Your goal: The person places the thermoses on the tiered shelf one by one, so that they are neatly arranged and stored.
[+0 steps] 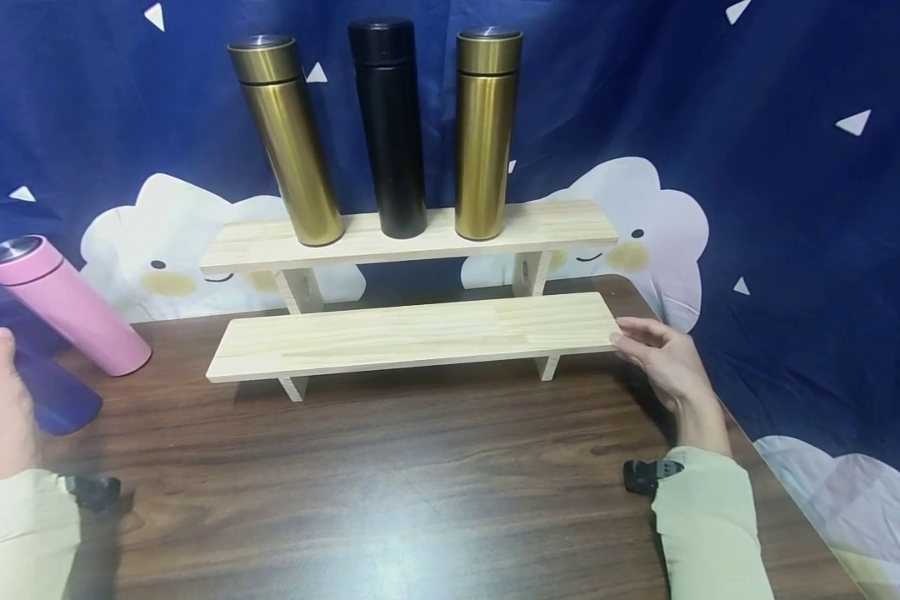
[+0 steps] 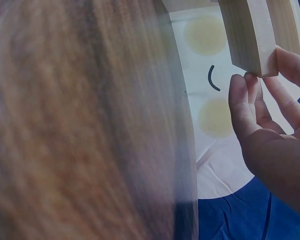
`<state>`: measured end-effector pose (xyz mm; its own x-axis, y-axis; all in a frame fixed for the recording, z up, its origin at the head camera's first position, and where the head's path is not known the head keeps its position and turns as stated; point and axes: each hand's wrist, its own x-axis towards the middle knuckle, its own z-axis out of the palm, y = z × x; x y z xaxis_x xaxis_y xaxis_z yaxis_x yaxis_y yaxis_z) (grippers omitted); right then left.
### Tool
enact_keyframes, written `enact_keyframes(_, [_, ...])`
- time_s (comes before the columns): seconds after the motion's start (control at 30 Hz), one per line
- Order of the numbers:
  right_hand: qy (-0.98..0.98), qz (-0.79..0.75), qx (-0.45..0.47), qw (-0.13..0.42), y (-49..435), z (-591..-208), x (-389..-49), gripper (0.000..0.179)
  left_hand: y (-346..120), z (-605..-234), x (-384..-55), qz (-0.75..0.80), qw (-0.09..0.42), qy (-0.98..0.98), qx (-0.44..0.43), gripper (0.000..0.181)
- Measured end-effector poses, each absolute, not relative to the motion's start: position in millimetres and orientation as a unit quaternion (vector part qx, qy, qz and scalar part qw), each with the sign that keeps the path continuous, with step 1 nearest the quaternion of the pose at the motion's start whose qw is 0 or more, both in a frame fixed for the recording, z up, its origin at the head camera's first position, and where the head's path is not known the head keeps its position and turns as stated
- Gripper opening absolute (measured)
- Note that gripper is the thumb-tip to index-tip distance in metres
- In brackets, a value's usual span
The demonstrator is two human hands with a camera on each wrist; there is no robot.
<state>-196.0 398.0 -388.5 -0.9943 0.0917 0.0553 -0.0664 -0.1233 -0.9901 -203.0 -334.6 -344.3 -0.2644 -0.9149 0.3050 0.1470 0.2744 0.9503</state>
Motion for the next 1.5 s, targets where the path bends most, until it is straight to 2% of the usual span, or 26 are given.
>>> enact_keyframes(0.3, [-0.664, 0.745, -0.016, 0.056, 399, -389, -196, 0.024, -335, -342, -201, -0.517, 0.519, -0.612, 0.298, 0.077])
enact_keyframes(0.67, [-0.662, 0.747, -0.011, 0.058, 397, -387, -197, 0.025, -327, -347, -198, -0.483, 0.539, -0.645, 0.243, 0.066])
enact_keyframes(1.0, [-0.676, 0.734, -0.022, 0.056, 397, -386, -196, 0.022, -314, -347, -193, -0.459, 0.547, -0.677, 0.181, 0.072])
enact_keyframes(1.23, [-0.672, 0.739, -0.022, 0.045, 397, -386, -195, 0.023, -321, -353, -192, -0.449, 0.541, -0.685, 0.190, 0.073])
enact_keyframes(1.5, [-0.671, 0.740, -0.011, 0.051, 396, -387, -194, 0.023, -319, -343, -192, -0.438, 0.549, -0.689, 0.181, 0.072])
